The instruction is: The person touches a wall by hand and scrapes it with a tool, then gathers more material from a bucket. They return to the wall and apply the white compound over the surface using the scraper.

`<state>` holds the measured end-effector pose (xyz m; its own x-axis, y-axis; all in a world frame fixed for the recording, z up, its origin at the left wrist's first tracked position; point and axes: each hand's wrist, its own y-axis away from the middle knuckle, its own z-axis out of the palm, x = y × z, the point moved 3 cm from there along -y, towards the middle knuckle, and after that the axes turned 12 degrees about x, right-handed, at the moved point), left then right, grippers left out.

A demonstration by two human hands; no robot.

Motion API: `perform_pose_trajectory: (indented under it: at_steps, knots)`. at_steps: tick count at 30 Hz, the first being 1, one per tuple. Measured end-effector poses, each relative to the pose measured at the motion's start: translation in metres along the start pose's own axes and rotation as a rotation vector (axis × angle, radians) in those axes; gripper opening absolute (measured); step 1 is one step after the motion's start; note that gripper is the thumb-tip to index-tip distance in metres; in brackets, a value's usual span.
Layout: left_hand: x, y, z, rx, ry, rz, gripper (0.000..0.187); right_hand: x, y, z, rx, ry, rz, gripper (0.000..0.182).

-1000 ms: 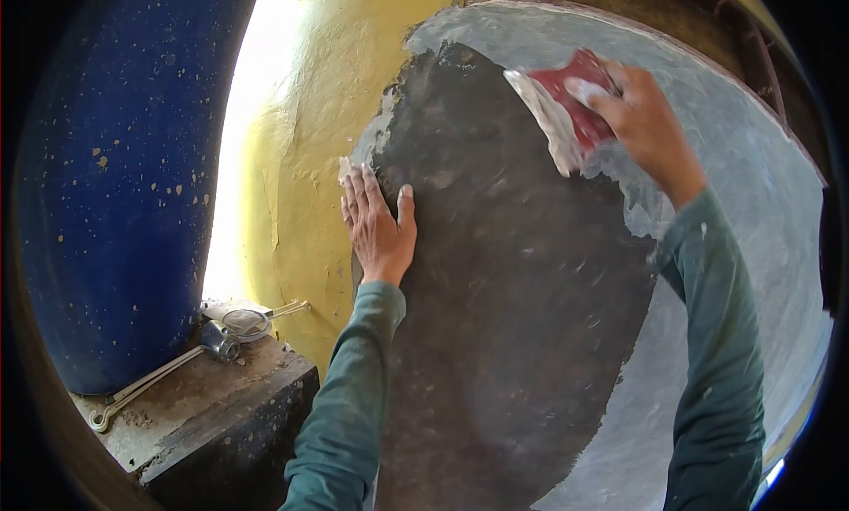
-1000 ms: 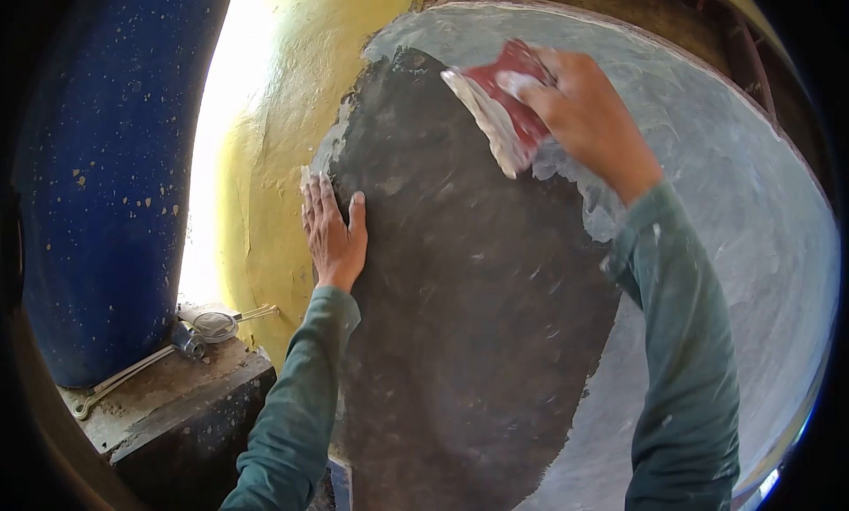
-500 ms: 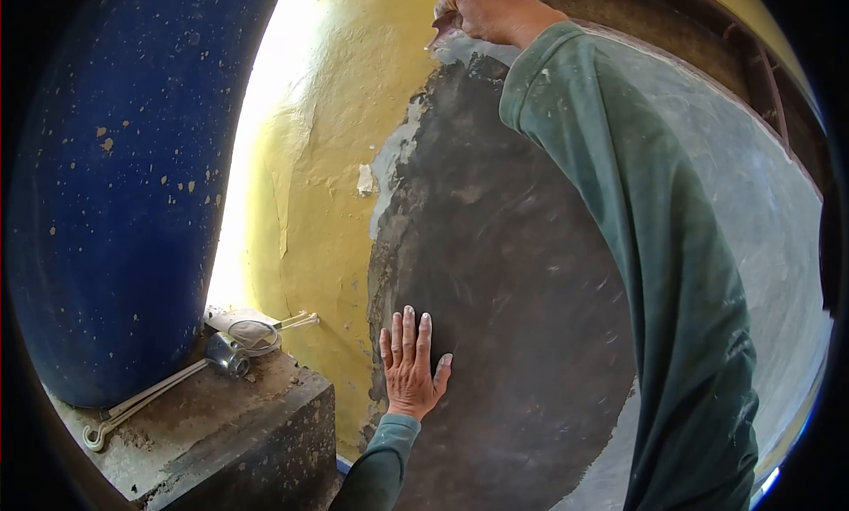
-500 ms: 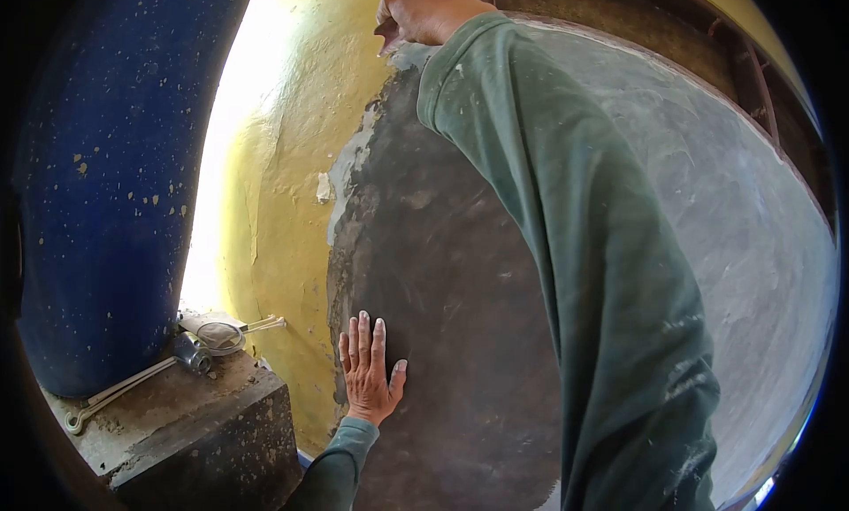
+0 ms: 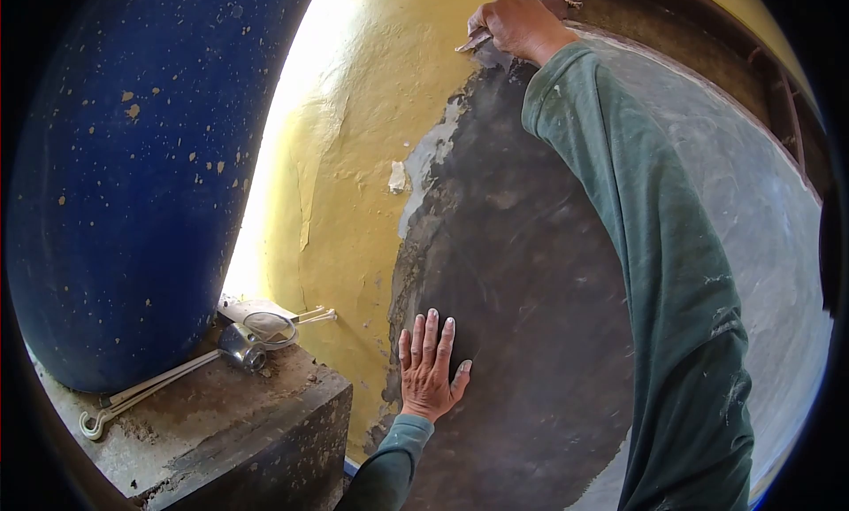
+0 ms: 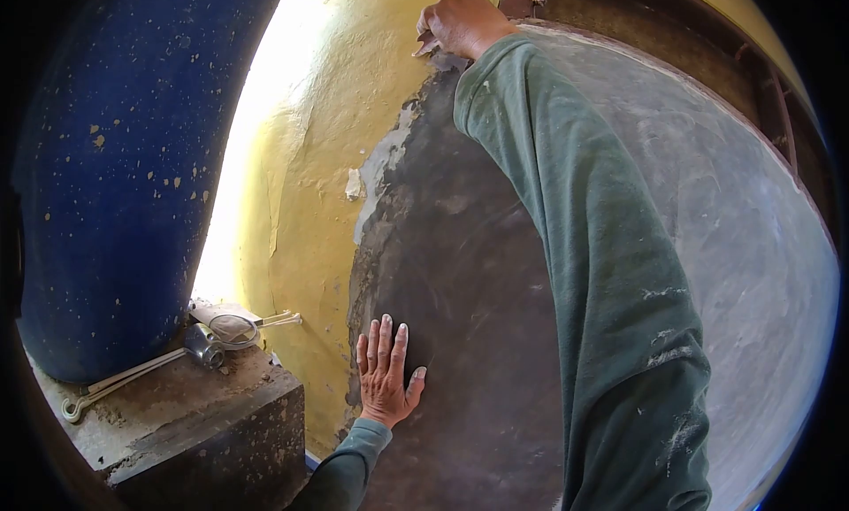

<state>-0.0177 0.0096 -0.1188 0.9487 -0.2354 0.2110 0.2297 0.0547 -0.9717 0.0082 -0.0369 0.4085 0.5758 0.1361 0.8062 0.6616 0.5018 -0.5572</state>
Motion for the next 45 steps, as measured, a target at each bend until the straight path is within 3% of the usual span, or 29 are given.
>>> perform_pose_trajectory:
  at_steps: [5, 7, 11, 14, 19, 21, 22, 34, 42, 43, 45]
  knots:
    - [0.004, -0.003, -0.002, 0.020, 0.025, -0.021, 0.073, -0.003, 0.009, -0.002, -0.151, 0.088, -0.031, 0.024]
    - [0.009, -0.007, -0.002, 0.035, 0.046, -0.039, 0.072, -0.003, 0.019, -0.006, -0.147, 0.048, -0.068, 0.034]
    - [0.016, -0.031, -0.007, 0.079, 0.044, -0.025, 0.070, 0.001, 0.041, -0.050, -0.244, 0.030, -0.138, 0.035]
    - [0.012, -0.041, -0.006, 0.064, 0.015, 0.010, 0.069, 0.005, 0.035, -0.086, -0.330, -0.178, 0.006, 0.038]
    - [0.006, -0.035, 0.002, 0.074, 0.030, 0.010, 0.071, 0.061, 0.007, -0.059, -0.139, -0.169, 0.041, 0.043]
    - [0.006, -0.035, 0.001, 0.077, 0.030, 0.013, 0.071, 0.074, -0.002, -0.049, -0.158, -0.003, 0.247, 0.047]
    - [0.006, -0.035, 0.001, 0.079, 0.028, 0.013, 0.070, 0.077, -0.001, -0.044, -0.157, 0.000, 0.250, 0.047]
    - [0.004, -0.035, 0.001, 0.086, 0.047, 0.013, 0.069, 0.048, -0.003, -0.018, -0.112, 0.153, 0.381, 0.029]
    - [0.004, -0.035, 0.000, 0.085, 0.053, 0.015, 0.069, 0.002, -0.001, -0.014, -0.202, 0.001, 0.214, 0.028]
    - [0.003, -0.036, 0.000, 0.087, 0.051, 0.014, 0.069, 0.011, -0.008, -0.022, -0.200, 0.000, 0.212, 0.028]
    - [0.004, -0.035, 0.000, 0.094, 0.055, 0.015, 0.069, 0.050, -0.016, -0.034, -0.245, -0.297, 0.215, 0.029]
